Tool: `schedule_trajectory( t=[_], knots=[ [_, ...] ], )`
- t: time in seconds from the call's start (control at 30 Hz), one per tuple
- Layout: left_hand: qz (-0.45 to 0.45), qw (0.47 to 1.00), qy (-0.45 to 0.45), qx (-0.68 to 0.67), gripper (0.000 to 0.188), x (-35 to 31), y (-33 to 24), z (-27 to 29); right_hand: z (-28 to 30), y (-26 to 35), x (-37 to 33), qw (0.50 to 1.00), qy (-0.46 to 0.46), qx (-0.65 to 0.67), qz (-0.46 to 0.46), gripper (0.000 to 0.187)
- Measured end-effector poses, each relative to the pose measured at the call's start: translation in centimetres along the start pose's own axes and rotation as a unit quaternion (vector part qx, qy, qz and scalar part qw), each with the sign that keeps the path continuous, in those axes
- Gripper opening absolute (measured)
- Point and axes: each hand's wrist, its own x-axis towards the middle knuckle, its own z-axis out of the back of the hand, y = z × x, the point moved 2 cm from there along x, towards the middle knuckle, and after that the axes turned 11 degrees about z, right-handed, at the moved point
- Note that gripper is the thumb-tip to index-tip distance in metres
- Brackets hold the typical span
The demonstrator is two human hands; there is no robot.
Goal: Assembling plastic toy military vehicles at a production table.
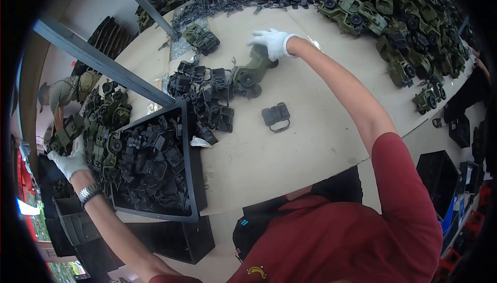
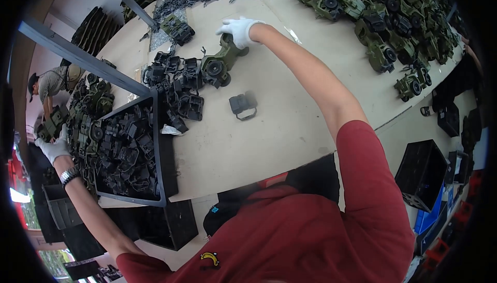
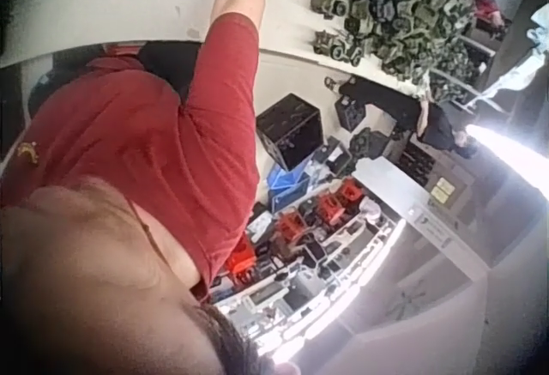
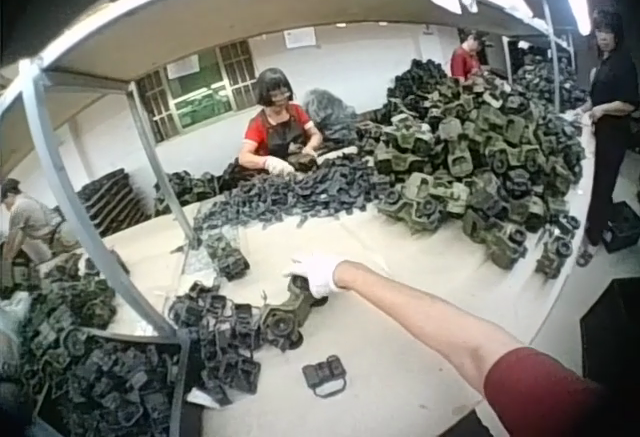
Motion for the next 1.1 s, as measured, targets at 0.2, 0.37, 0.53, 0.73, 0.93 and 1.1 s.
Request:
schedule_trajectory(
  t=[0.2,0.37,0.53,0.73,0.93,1.1],
  knots=[
    [0.084,0.946,0.198,0.243,0.047,-17.0,13.4,-0.8,-0.5,1.2,-4.4,0.989,-0.122,0.079,-0.032,0.052],
    [0.358,0.79,0.373,0.329,0.064,-29.5,23.3,2.2,-1.2,7.2,-10.2,0.936,-0.343,0.047,-0.066,0.049],
    [0.304,0.872,0.361,0.132,0.067,-31.9,31.8,2.6,-0.1,19.7,-15.7,0.906,-0.408,0.101,-0.058,0.055],
    [0.183,0.968,0.164,0.043,0.054,-30.8,29.2,2.8,0.3,17.9,-17.5,0.934,-0.284,0.217,0.016,0.07],
    [0.224,0.954,0.198,0.032,0.05,-32.5,26.7,4.3,-8.4,11.0,-14.0,0.982,-0.025,-0.048,0.18,0.07],
    [0.269,0.931,0.248,0.005,0.046,-32.3,27.4,7.0,-4.7,14.4,-15.9,0.996,0.084,-0.024,0.03,0.071]
  ],
)
